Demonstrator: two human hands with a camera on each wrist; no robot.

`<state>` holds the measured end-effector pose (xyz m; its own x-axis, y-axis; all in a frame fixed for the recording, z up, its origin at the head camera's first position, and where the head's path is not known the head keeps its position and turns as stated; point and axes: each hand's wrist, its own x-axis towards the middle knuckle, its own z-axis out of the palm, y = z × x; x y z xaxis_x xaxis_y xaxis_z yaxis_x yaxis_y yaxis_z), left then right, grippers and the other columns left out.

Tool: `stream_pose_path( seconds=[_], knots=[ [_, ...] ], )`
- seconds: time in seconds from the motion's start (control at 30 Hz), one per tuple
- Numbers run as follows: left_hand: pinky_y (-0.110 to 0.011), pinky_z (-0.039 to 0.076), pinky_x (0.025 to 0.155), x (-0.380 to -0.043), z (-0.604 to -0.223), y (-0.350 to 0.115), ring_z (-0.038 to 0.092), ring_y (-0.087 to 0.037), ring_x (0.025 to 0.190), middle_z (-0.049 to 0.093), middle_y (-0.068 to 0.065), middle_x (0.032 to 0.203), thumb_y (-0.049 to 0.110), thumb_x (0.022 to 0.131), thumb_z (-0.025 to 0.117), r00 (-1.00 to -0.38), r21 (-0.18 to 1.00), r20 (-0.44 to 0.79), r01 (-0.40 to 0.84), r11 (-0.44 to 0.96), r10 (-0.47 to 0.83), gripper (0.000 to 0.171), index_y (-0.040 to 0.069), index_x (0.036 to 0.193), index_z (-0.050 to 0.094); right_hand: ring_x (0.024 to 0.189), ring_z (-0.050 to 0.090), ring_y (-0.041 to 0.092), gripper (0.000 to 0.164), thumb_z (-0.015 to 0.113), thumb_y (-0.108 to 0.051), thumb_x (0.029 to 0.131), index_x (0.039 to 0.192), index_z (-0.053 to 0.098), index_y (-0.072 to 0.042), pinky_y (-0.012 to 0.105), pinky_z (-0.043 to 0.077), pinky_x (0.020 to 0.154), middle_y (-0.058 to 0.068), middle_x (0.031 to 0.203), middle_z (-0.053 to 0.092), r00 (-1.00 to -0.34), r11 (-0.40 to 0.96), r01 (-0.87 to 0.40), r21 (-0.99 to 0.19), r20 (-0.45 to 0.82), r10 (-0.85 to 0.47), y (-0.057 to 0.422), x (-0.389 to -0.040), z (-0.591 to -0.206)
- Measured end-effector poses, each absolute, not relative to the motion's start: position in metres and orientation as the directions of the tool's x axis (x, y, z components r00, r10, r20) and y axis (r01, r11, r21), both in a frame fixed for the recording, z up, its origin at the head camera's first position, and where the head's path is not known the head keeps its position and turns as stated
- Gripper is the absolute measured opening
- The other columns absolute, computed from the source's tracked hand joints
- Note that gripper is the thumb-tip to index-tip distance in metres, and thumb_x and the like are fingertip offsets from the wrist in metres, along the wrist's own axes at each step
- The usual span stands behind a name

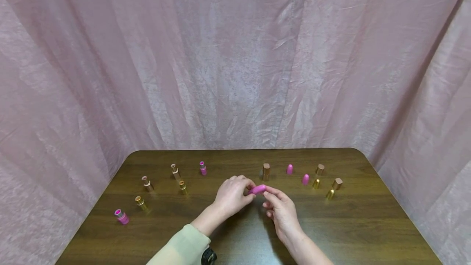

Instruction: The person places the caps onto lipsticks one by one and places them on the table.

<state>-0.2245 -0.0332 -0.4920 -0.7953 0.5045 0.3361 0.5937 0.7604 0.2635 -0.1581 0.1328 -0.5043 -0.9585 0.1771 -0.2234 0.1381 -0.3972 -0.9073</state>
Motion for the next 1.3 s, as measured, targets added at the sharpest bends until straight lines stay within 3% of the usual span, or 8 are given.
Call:
stream_pose_path(
  seconds=[0.37,0.5,0.6,0.77,0.9,1.03,1.3],
  knots=[
    [-0.030,0.047,0.068,-0.249,-0.492,-0.031,0.058,-0.009,0.077,0.068,0.011,0.086,0.030,0.086,0.080,-0.893,0.489,0.200,0.448,0.749,0.404,0.018,0.020,0.098,0.072,0.074,0.058,0.012,0.024,0.066,-0.013,0.098,0.119,0.067,-0.002,0.023,0.042,0.058,0.004,0.101,0.072,-0.963,-0.286,0.179,-0.941,-0.227,0.144,0.155,-0.160,-0.502],
    [-0.031,0.048,0.069,-0.260,-0.495,-0.030,0.059,-0.009,0.077,0.067,0.011,0.087,0.031,0.086,0.079,-0.914,0.536,0.163,0.398,0.745,0.372,0.019,0.020,0.098,0.071,0.077,0.059,0.016,0.028,0.066,-0.017,0.099,0.122,0.066,-0.001,0.024,0.043,0.057,0.009,0.104,0.072,-0.979,-0.095,0.172,-0.981,-0.180,0.093,0.168,-0.159,-0.502],
    [-0.033,0.049,0.071,-0.266,-0.498,-0.029,0.061,-0.010,0.078,0.068,0.009,0.088,0.030,0.086,0.080,-0.921,0.561,0.148,0.378,0.736,0.360,0.020,0.019,0.099,0.070,0.078,0.061,0.019,0.026,0.066,-0.016,0.098,0.118,0.068,0.000,0.025,0.046,0.058,0.011,0.101,0.071,-0.996,0.127,0.081,-0.989,-0.077,0.042,0.179,-0.158,-0.504],
    [-0.035,0.049,0.075,-0.273,-0.504,-0.028,0.063,-0.010,0.083,0.069,0.009,0.090,0.029,0.086,0.081,-0.935,0.592,0.128,0.341,0.730,0.332,0.019,0.020,0.099,0.070,0.078,0.062,0.014,0.014,0.071,-0.016,0.096,0.109,0.073,-0.011,0.027,0.048,0.071,-0.003,0.092,0.070,-0.997,0.486,-0.067,-0.871,0.080,0.005,0.198,-0.157,-0.503],
    [-0.037,0.049,0.077,-0.278,-0.508,-0.027,0.063,-0.011,0.085,0.069,0.009,0.091,0.028,0.086,0.081,-0.941,0.607,0.120,0.323,0.726,0.318,0.019,0.020,0.099,0.070,0.076,0.057,0.004,0.011,0.073,-0.019,0.095,0.105,0.075,-0.020,0.029,0.046,0.071,-0.017,0.088,0.065,-0.989,0.680,-0.111,-0.725,0.151,-0.001,0.208,-0.155,-0.504],
    [-0.038,0.050,0.078,-0.283,-0.511,-0.025,0.063,-0.013,0.086,0.070,0.007,0.092,0.026,0.086,0.081,-0.944,0.622,0.113,0.310,0.719,0.309,0.020,0.018,0.100,0.070,0.074,0.054,0.000,0.011,0.074,-0.019,0.094,0.104,0.075,-0.021,0.029,0.046,0.068,-0.019,0.088,0.062,-0.982,0.755,-0.141,-0.640,0.189,-0.023,0.214,-0.152,-0.506],
    [-0.040,0.051,0.081,-0.289,-0.516,-0.020,0.065,-0.016,0.091,0.072,0.001,0.098,0.024,0.086,0.081,-0.951,0.657,0.101,0.285,0.698,0.292,0.021,0.015,0.102,0.072,0.073,0.053,-0.003,0.009,0.075,-0.020,0.093,0.102,0.074,-0.022,0.028,0.048,0.069,-0.023,0.087,0.060,-0.975,0.795,-0.173,-0.582,0.217,-0.053,0.219,-0.150,-0.513]
  ],
)
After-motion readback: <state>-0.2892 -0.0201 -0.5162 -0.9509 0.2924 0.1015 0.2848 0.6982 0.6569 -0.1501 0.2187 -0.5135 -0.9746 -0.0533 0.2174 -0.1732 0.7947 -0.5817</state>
